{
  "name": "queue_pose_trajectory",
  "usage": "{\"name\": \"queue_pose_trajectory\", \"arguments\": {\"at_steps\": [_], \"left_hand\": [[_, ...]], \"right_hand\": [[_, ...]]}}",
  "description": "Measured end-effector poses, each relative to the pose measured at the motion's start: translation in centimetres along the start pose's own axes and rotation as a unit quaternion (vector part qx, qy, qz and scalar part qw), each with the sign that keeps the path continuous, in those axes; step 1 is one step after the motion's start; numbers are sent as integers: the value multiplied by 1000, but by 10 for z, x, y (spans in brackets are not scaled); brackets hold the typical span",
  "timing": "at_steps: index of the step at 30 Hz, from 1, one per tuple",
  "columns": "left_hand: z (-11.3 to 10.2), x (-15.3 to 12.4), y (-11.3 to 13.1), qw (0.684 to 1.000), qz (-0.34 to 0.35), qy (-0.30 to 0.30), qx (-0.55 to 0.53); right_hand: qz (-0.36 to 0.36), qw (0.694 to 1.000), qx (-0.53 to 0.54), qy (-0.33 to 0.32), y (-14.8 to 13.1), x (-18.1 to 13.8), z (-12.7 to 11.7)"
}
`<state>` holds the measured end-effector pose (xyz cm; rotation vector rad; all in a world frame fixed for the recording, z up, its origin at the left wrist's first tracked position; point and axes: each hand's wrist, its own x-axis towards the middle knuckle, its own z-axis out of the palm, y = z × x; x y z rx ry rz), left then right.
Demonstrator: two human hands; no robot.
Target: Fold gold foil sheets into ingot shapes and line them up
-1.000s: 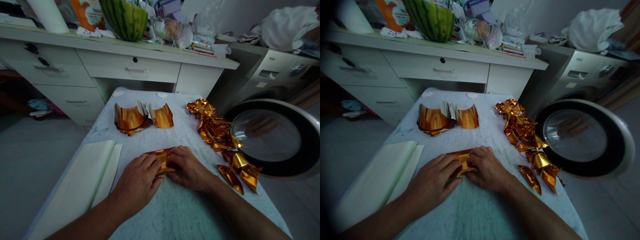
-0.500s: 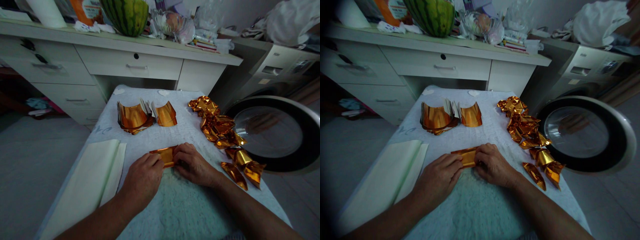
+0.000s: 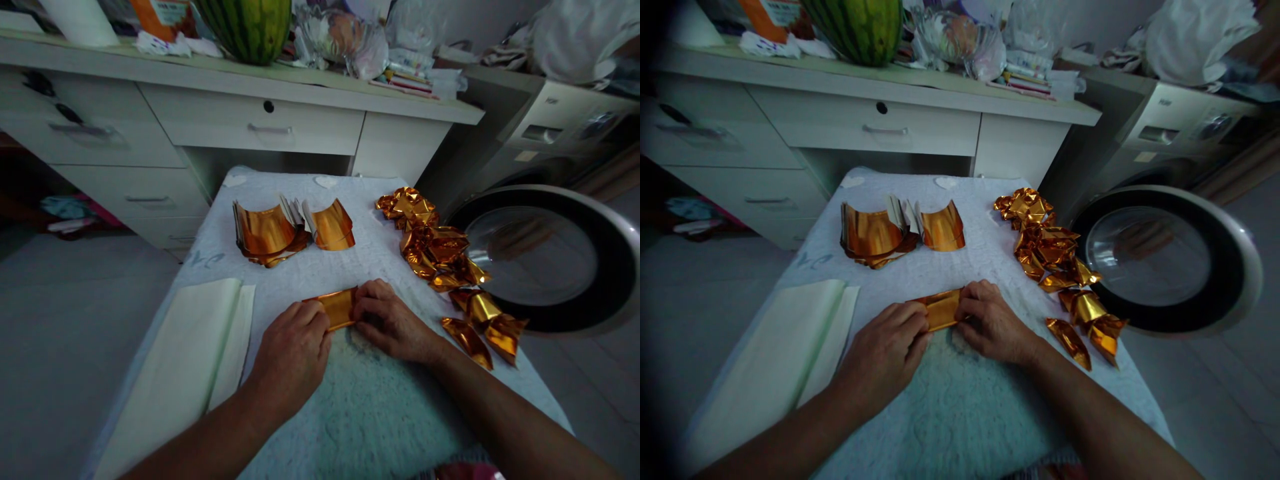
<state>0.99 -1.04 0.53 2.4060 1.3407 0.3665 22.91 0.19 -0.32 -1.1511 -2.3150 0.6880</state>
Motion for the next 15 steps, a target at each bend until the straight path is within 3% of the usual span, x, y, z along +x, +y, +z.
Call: {"name": "queue_pose_trajectory", "arguments": {"at_steps": [8,15], "left_hand": [[7,3,-4,998,27,12,55],[4,0,-6,999,-6,18,-34]], "right_hand": [[29,999,-13,8,2,1,0],[42,998,-45,23,2,1,2]]}}
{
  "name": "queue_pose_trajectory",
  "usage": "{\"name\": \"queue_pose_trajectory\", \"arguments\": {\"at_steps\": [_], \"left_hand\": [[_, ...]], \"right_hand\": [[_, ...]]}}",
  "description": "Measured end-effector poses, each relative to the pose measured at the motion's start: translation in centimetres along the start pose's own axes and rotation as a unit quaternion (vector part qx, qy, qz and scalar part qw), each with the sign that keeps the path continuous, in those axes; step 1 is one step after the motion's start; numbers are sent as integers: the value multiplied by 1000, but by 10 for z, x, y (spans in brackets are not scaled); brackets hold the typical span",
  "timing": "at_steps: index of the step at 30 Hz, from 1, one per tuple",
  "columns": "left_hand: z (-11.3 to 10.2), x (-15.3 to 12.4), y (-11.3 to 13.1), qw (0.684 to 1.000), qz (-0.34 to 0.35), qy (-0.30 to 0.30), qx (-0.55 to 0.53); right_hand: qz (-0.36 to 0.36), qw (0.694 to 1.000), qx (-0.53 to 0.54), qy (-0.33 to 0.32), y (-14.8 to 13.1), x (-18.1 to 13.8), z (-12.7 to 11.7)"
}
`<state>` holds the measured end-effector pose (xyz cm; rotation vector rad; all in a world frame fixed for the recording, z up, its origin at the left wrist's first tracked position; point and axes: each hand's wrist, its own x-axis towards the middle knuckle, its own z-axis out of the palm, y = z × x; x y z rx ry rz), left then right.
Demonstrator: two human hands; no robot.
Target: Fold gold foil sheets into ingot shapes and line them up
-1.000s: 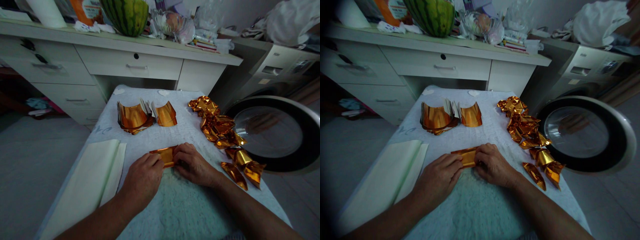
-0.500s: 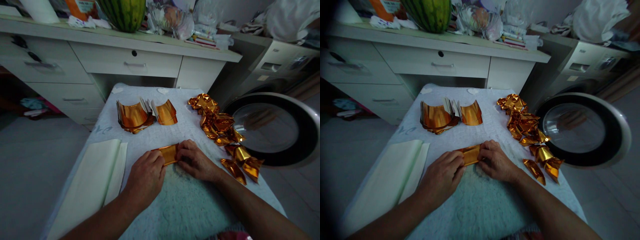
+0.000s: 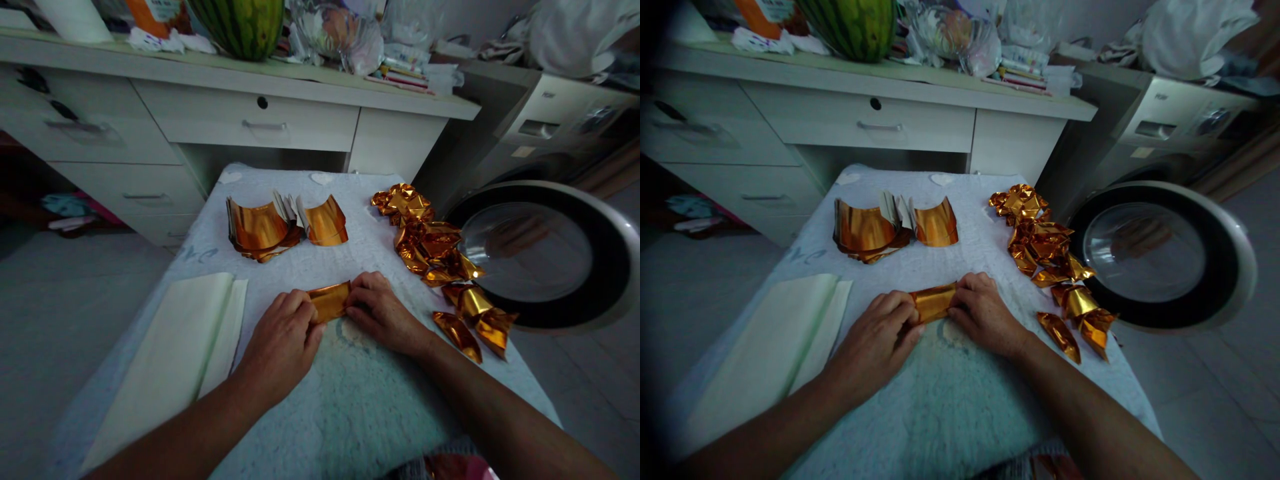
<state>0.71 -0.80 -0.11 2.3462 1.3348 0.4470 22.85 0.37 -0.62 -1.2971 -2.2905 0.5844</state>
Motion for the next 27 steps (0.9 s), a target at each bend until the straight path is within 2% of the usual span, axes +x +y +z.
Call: {"name": "queue_pose_trajectory", "arguments": {"at_steps": [11,27], "left_hand": [[4,2,-11,999,-19,12,27],[0,4,-8,992,-37,-3,123]], "right_hand": [[39,999,-15,9,1,0,1],[88,996,-29,14,4,0,0]]}}
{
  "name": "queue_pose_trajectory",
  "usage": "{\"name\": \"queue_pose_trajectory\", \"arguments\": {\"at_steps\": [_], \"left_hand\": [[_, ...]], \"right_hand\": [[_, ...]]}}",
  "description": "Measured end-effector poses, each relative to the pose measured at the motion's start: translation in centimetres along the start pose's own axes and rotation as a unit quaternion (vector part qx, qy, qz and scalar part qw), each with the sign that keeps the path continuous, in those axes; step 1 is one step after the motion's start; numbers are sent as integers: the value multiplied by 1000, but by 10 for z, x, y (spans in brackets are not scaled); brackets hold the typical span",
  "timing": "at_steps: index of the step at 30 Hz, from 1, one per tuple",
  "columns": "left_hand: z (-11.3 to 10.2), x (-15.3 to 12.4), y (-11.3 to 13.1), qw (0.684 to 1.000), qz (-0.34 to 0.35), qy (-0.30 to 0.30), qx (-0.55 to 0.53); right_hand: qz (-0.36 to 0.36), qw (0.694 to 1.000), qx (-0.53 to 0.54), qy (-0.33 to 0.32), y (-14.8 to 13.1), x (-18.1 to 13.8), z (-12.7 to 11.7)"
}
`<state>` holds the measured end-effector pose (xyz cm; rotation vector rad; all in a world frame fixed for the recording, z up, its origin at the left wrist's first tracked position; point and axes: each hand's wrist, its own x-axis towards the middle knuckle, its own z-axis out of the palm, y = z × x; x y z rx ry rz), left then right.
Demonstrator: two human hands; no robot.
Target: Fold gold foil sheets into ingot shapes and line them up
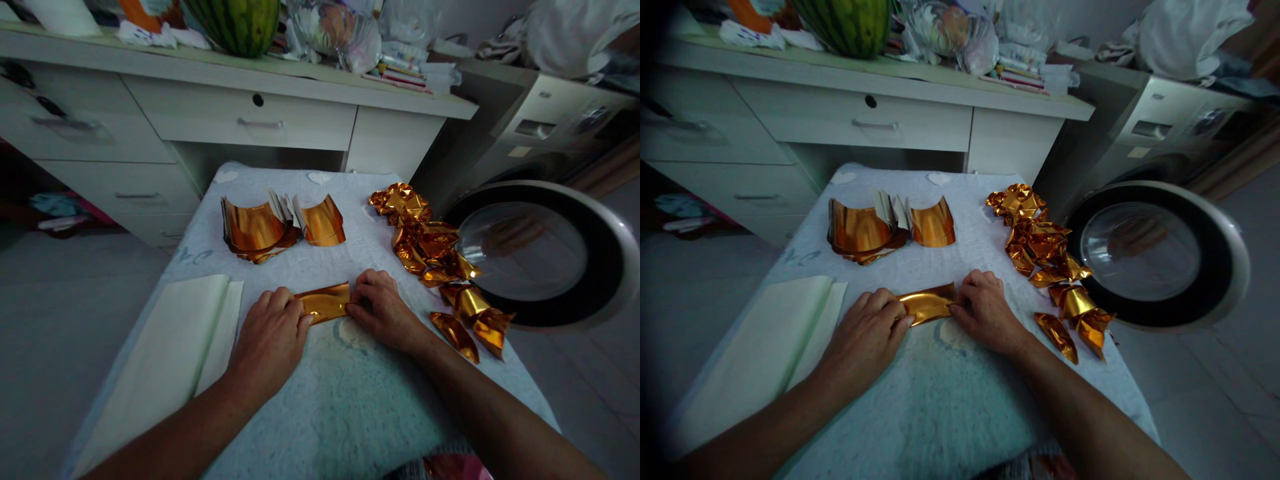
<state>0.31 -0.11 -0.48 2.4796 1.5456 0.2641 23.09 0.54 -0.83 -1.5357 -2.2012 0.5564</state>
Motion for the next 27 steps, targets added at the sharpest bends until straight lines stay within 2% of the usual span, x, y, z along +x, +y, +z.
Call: {"name": "queue_pose_trajectory", "arguments": {"at_steps": [27], "left_hand": [[1,-1,0,1000,-2,5,3]], "right_hand": [[50,998,18,21,-2,0,3]]}}
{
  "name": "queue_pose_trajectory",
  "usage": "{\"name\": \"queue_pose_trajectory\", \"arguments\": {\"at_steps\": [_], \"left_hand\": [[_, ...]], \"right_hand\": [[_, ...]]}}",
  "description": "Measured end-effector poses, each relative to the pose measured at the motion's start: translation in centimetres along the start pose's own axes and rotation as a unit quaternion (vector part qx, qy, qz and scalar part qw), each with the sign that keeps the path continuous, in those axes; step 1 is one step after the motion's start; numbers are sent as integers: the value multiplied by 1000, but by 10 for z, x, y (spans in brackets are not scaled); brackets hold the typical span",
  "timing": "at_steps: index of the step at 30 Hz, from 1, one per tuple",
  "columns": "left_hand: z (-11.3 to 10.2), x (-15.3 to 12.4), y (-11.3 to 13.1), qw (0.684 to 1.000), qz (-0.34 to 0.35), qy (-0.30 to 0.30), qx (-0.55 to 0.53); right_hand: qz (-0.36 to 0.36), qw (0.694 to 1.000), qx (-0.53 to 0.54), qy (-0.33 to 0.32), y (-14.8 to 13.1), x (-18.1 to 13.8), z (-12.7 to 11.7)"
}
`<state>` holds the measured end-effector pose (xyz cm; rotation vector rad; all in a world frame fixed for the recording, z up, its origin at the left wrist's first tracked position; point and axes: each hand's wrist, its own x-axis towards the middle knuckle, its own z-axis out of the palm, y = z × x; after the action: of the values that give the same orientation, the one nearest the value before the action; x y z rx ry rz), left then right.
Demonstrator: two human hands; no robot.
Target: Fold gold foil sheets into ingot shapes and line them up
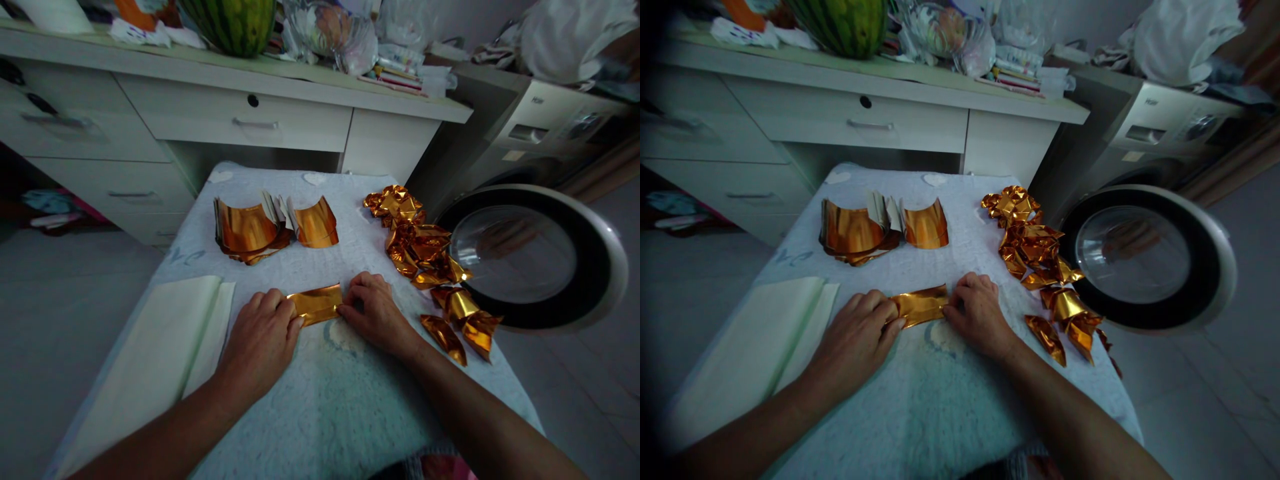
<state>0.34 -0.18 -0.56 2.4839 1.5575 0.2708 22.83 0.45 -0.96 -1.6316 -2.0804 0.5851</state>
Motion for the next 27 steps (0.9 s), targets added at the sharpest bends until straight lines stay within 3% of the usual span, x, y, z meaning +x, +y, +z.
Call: {"name": "queue_pose_trajectory", "arguments": {"at_steps": [16,27], "left_hand": [[0,-1,0,1000,7,13,11],[-2,0,2,1000,4,7,16]], "right_hand": [[-3,1000,2,-20,-5,-3,-2],[33,999,-5,-18,-10,0,-1]]}}
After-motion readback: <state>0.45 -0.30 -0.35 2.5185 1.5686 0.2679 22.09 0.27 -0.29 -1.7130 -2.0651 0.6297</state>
